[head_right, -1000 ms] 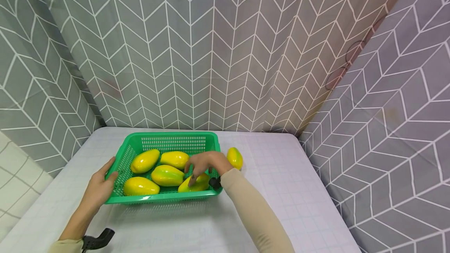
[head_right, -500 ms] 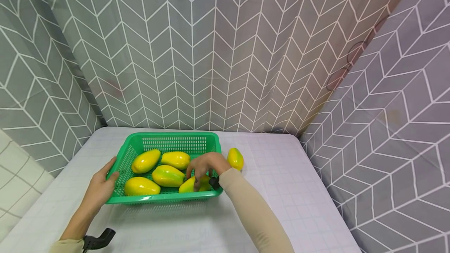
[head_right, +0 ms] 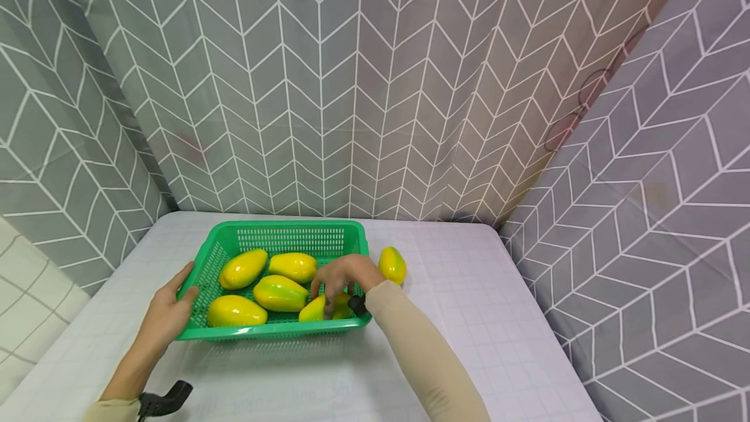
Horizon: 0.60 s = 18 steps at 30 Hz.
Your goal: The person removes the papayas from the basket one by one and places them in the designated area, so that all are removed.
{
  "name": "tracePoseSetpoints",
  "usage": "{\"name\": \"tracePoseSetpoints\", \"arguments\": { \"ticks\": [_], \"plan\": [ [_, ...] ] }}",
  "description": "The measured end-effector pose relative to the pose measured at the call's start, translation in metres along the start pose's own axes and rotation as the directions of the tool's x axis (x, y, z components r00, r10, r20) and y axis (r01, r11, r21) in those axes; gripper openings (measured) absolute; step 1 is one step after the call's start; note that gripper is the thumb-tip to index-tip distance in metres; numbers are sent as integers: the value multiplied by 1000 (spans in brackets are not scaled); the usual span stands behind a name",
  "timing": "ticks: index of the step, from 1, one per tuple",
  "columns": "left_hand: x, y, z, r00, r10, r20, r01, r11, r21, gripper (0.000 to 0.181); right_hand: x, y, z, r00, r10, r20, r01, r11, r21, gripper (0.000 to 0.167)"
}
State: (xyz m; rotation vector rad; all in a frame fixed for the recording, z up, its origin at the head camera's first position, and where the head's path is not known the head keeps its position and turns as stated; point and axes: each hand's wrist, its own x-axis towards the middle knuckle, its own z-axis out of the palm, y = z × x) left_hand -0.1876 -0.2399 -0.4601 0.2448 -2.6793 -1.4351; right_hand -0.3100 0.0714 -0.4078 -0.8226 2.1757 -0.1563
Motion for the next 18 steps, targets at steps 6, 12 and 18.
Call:
{"name": "tracePoseSetpoints", "arguments": {
  "ticks": [6, 12, 18],
  "plan": [
    [0, 0, 0, 1000, 3, 8, -3, 1000, 7, 62, -2, 2, -1, 999, -16, -33, 15, 999, -29, 61],
    [1, 0, -4, 1000, -7, 17, 6, 1000, 8, 62, -7, 0, -5, 990, -56, -133, 40, 992, -117, 64],
    [2, -1, -2, 1000, -17, 22, 17, 1000, 7, 62, -11, 0, -7, 976, -68, -207, 55, 996, -68, 62]
  ]
}}
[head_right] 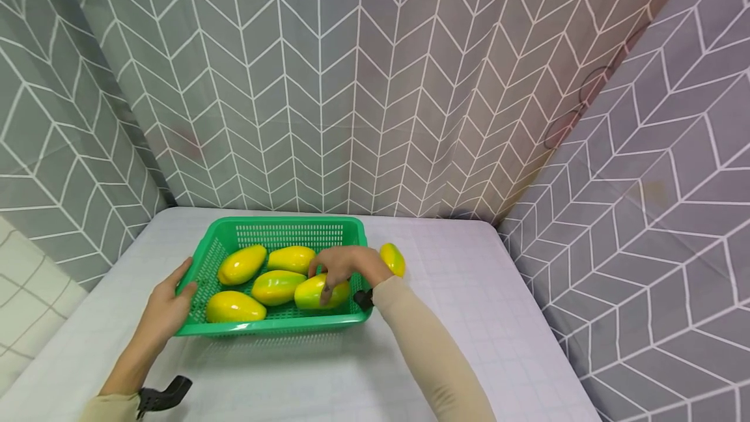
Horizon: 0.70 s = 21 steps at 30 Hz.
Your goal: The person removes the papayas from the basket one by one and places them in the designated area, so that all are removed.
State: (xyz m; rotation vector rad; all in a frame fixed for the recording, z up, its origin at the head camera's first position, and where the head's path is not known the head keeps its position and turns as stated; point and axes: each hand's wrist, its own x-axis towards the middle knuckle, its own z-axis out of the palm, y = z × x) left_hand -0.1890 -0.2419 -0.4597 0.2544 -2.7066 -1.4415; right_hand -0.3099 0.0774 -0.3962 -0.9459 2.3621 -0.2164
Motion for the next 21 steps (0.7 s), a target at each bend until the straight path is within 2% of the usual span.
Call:
{"name": "tracePoseSetpoints", "arguments": {
  "ticks": [9, 15, 21],
  "plan": [
    [1, 0, 1, 1000, 17, -5, -17, 1000, -3, 62, -6, 1, -5, 997, -9, -82, 11, 1000, 25, 62],
    [-1, 0, 0, 1000, 6, 1, -6, 1000, 2, 63, -8, 1, -7, 988, -35, -147, 38, 999, 16, 59],
    [-1, 1, 0, 1000, -2, 0, 2, 1000, 4, 63, -9, 1, -9, 981, -27, -193, 30, 999, 12, 61]
  ]
}}
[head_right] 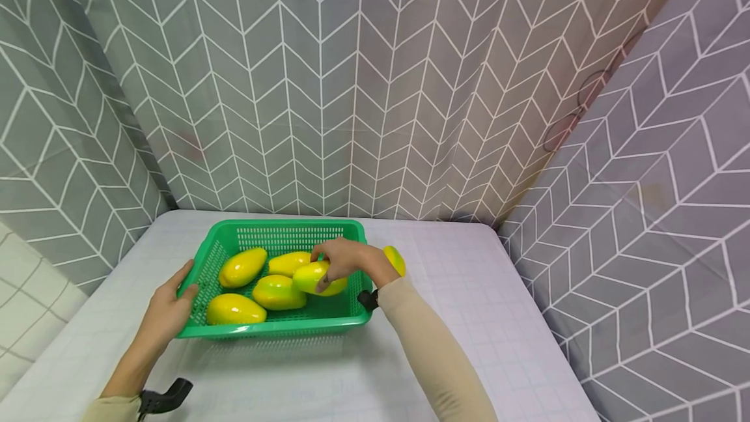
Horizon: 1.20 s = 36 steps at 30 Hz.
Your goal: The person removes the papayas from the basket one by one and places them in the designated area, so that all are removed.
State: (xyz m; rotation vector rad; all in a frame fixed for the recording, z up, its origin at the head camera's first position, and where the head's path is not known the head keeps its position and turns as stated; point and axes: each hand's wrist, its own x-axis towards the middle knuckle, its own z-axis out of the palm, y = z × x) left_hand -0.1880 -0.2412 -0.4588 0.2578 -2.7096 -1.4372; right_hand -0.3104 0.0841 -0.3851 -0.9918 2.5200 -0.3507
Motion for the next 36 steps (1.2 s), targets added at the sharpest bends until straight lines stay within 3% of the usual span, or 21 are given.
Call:
{"name": "tracePoseSetpoints", "arguments": {
  "ticks": [8, 19, 26, 36],
  "plan": [
    [1, -1, 0, 1000, -7, 4, 6, 1000, 3, 63, -1, 2, -1, 994, 22, -105, -19, 999, 29, 61],
    [1, 0, 0, 1000, -11, -3, 11, 1000, 8, 63, -1, 4, -3, 980, 35, -193, -17, 995, 95, 65],
    [2, -1, 1, 1000, 0, -11, 0, 1000, 8, 63, -2, 6, -5, 950, 63, -307, -33, 994, 103, 68],
    [2, -3, 0, 1000, 11, -6, -11, 1000, 3, 62, -3, 10, -5, 916, 114, -384, -79, 991, 105, 64]
  ]
}}
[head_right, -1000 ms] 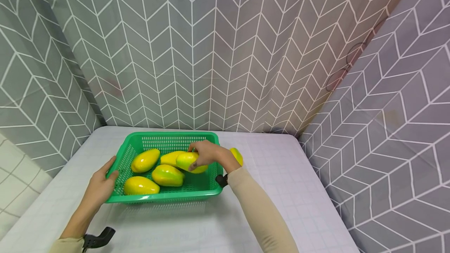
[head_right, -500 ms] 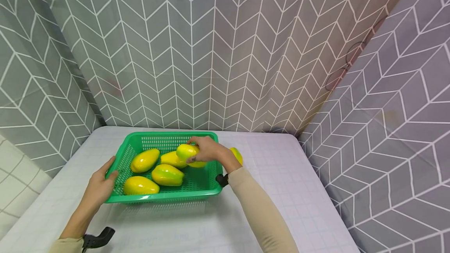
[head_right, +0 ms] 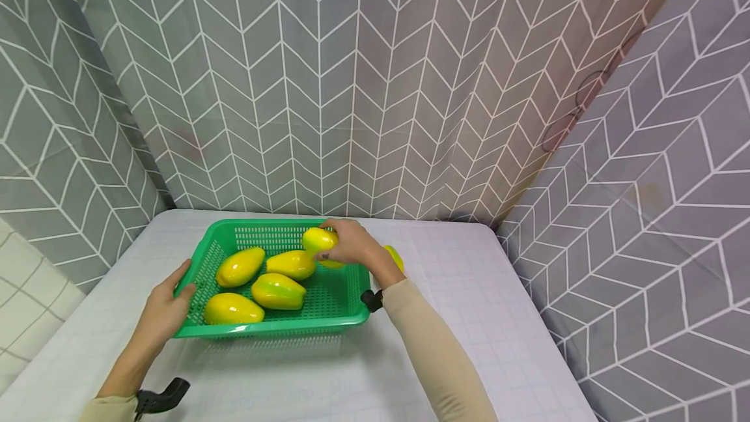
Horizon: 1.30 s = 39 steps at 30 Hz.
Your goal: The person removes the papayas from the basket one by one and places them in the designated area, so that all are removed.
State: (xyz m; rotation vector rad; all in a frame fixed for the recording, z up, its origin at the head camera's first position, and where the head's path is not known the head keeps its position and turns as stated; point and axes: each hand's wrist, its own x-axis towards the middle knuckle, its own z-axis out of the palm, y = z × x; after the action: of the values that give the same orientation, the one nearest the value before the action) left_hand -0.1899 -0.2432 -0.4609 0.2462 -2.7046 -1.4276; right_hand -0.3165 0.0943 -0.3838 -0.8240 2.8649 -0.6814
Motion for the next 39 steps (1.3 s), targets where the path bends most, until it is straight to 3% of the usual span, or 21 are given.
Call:
{"name": "tracePoseSetpoints", "arguments": {
  "ticks": [14, 23, 39],
  "plan": [
    [1, 0, 0, 1000, -11, 5, 11, 1000, 6, 63, -4, 11, -5, 982, 72, -172, -66, 997, 43, 63],
    [1, -1, 0, 1000, -9, 10, 9, 1000, 3, 63, -10, 23, -8, 942, 175, -288, -151, 983, 104, 65],
    [-1, 1, -1, 1000, -15, 11, 15, 1000, -6, 63, -21, 44, -13, 879, 328, -346, -293, 944, 149, 65]
  ]
}}
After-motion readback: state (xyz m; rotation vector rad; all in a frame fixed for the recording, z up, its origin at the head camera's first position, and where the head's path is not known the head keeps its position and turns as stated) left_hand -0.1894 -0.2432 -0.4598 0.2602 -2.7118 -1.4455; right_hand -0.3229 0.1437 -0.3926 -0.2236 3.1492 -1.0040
